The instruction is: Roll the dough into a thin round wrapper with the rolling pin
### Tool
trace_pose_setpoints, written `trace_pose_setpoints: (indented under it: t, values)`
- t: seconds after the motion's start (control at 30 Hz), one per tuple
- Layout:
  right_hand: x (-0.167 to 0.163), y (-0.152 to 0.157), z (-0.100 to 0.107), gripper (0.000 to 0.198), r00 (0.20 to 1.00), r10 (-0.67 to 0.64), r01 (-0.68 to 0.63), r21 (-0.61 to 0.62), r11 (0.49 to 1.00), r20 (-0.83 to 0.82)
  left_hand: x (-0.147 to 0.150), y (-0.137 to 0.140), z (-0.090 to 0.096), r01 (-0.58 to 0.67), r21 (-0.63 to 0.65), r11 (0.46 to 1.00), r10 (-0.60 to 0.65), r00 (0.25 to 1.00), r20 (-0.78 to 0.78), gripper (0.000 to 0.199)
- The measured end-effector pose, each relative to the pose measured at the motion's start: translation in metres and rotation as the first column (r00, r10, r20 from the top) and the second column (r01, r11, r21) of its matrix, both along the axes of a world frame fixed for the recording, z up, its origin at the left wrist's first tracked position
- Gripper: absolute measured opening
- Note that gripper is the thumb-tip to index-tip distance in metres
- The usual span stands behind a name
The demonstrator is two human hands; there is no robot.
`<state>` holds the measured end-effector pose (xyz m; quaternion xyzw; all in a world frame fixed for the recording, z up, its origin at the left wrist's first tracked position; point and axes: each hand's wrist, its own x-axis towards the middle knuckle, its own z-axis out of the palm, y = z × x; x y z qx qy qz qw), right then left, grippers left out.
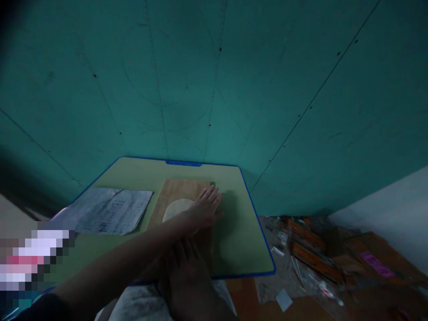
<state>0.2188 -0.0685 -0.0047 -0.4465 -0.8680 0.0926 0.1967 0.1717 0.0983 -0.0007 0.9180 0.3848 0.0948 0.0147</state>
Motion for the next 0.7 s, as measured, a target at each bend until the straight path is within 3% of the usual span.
trace_pose_setpoints:
  t: [0.2, 0.27, 0.33, 0.43, 0.53, 0.6, 0.7]
  values:
    - [-0.049, 0.039, 0.024, 0.057, 0.973, 0.229, -0.229, 0.01, 0.973, 0.005, -0.079, 0.023, 0.003, -0.127, 0.058, 0.99, 0.13, 0.99, -0.05, 0.053]
    - [-0.057, 0.047, 0.03, 0.055, 0.968, 0.248, -0.248, 0.023, 0.969, -0.022, -0.09, 0.027, 0.005, -0.151, 0.077, 0.986, 0.156, 0.986, -0.059, 0.048]
    - [-0.055, 0.041, 0.03, 0.054, 0.972, 0.226, -0.226, 0.007, 0.974, -0.065, -0.081, 0.019, 0.002, -0.169, 0.086, 0.982, 0.174, 0.983, -0.05, 0.047]
    - [-0.031, 0.015, 0.027, 0.055, 0.979, 0.154, -0.167, -0.09, 0.982, -0.136, -0.041, -0.008, -0.004, -0.179, 0.085, 0.98, 0.18, 0.984, -0.009, 0.053]
    - [0.011, -0.009, 0.029, 0.051, 0.982, 0.081, -0.126, -0.27, 0.954, -0.172, -0.005, -0.031, -0.004, -0.084, 0.06, 0.995, 0.084, 0.996, 0.002, 0.065]
    - [0.039, -0.013, 0.033, 0.044, 0.978, 0.023, -0.088, -0.312, 0.946, -0.208, -0.003, -0.036, 0.0, -0.017, 0.054, 0.998, 0.017, 1.0, -0.006, 0.067]
    - [0.07, -0.005, 0.036, 0.038, 0.949, -0.087, 0.011, -0.244, 0.97, -0.304, -0.032, -0.024, 0.008, -0.027, 0.087, 0.996, 0.027, 1.0, 0.0, 0.059]
